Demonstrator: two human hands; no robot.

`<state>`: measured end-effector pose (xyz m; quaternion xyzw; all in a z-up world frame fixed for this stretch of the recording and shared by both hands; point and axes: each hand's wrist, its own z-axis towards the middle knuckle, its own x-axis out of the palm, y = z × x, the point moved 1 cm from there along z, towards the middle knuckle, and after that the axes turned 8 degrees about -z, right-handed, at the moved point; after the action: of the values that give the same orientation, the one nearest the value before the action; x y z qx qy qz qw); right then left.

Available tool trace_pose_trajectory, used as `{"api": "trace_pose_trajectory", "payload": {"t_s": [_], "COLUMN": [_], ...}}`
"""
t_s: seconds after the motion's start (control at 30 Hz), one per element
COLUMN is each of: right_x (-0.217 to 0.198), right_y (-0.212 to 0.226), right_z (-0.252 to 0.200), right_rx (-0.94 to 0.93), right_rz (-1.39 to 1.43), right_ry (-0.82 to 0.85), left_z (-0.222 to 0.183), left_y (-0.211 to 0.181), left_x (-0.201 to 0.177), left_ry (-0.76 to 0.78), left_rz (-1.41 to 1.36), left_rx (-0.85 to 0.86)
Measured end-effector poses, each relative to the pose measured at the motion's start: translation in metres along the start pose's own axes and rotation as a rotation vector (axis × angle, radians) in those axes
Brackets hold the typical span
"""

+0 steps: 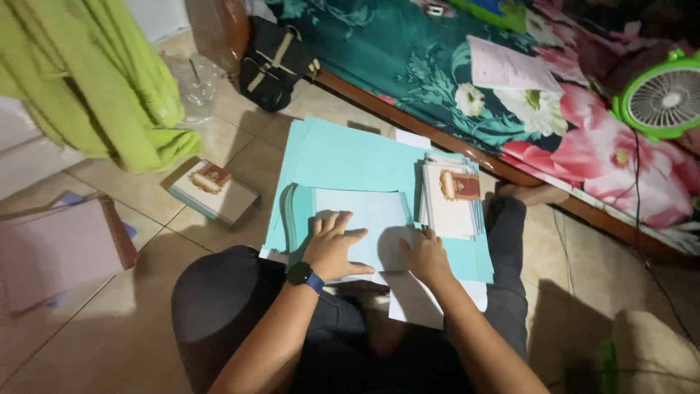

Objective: The person is assembling document folders by folding them and inserting printed papers into the pockets.

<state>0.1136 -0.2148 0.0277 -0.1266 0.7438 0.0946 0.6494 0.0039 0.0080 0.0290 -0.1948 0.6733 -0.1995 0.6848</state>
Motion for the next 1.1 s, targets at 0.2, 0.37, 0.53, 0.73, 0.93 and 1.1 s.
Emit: {"api": "trace_pose_trajectory", "payload": {"t_s": [0.2,0.37,0.53,0.73,0.93,1.1], "right_x": [-0.03,-0.045,-0.031,-0.08,-0.048,-0.018], "right_y": [0.021,0.03,0.024,0.072,0.082,0.086], "right_z": [-0.032,-0.042,-0.034,-0.077,-0.083,-0.073], "right_rx": [-0.182,-0.119,-0.103,-0.13,-0.57,-0.596], "right_rz": [0.024,0.251,0.648,1.384,0.236,-0.21], "right_ry": [-0.28,-0.336,-0.244,0.3,0.249,0.053], "left_z": [-0.003,0.001,-0.003,-0.008,0.001,0.009], "left_y": [0.001,0.001,-0.002,-0.012,0.015,0.024], "left_x": [0.003,0.005,-0.001,-0.017,-0.003,0.011], "left_ry": [0.009,-0.002,-0.02,-0.063,-0.442,-0.885], "left_rz": [-0.052,-0.045,-0.05,-0.022,-0.598,-0.102], "left_rx": [0.006,-0.008,0.003,-0.005,-0.038,0.239]}}
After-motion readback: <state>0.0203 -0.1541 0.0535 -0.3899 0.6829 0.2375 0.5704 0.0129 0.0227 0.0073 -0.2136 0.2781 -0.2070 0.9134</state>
